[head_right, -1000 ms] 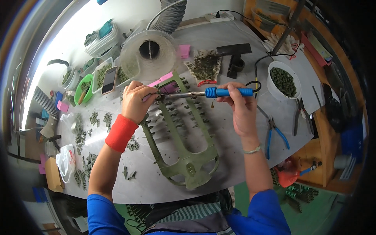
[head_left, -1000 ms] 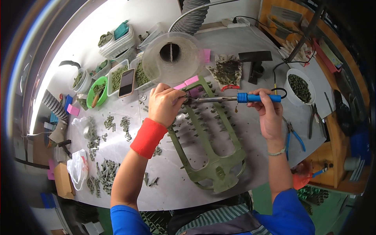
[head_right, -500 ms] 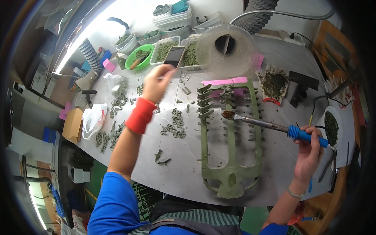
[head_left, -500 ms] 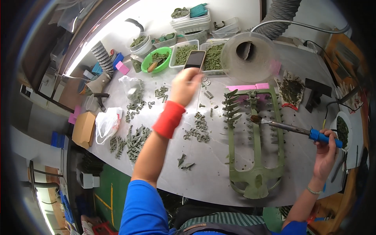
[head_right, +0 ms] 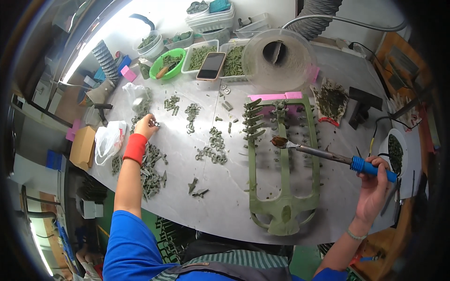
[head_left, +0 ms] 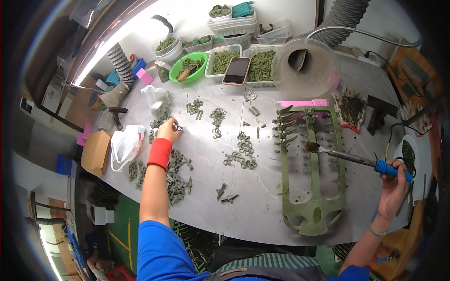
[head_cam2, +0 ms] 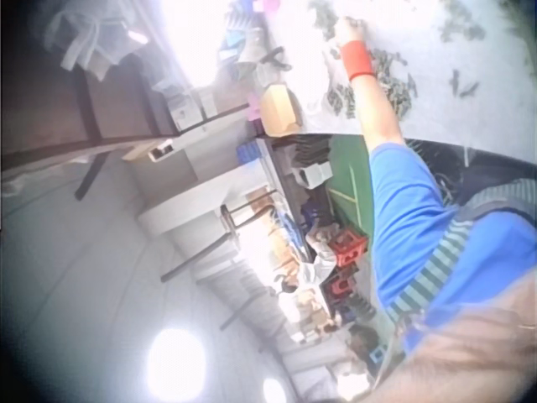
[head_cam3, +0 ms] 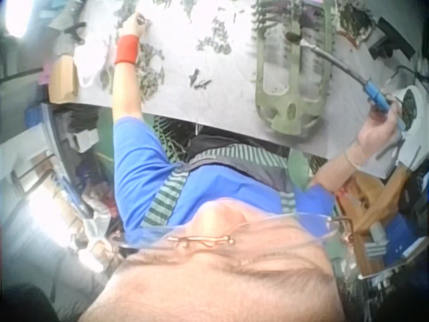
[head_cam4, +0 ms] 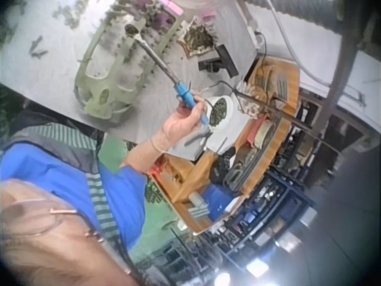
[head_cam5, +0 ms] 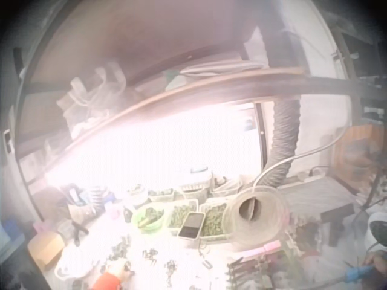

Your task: The person assembles small green plastic parts into a larger green frame, using a hand tool to press or melt them into place.

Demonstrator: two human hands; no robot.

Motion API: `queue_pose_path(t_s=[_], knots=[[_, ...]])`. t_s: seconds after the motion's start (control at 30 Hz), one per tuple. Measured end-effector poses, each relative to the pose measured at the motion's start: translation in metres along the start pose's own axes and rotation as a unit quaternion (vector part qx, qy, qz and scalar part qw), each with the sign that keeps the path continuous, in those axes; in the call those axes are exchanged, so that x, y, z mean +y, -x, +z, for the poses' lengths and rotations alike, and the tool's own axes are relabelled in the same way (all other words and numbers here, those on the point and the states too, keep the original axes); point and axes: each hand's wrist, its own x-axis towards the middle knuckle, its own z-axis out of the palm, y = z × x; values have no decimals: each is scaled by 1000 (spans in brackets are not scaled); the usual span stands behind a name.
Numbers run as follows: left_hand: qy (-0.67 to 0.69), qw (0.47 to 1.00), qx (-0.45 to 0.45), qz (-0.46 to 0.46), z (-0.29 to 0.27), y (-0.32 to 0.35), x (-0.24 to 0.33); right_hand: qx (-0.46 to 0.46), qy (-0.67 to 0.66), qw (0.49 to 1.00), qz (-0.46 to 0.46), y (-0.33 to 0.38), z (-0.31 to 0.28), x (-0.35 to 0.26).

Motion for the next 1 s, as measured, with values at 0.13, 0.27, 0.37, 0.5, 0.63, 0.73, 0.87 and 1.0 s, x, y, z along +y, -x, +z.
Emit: queue_pose_path(t_s=[0.13, 0.27, 0.37, 0.5, 0.63, 0.73, 0.87, 1.0], knots=[[81, 996, 6, -27, -3, 10, -26, 5, -3, 1000, -3, 2, 3, 5], [442, 895, -47, -16, -9, 28, 48, -4, -17, 1000, -1, 2, 7, 1], [433, 893, -116, 35, -28, 52, 127, 0, -27, 1000, 1, 2, 4, -1], [436, 872, -156, 159, -40, 77, 205, -4, -24, 1000, -5, 2, 3, -3], [461, 842, -149, 237, -20, 102, 275, 8, -20, 1000, -9, -1, 0, 0], [344, 870, -73, 346, -11, 108, 310, 10, -17, 1000, -3, -5, -2, 5], [287, 884, -22, 369, 8, 102, 333, -10, -36, 999, -18, -9, -1, 17], [194, 858, 104, 465, 28, 91, 344, -10, -41, 999, -20, -13, 0, 28]])
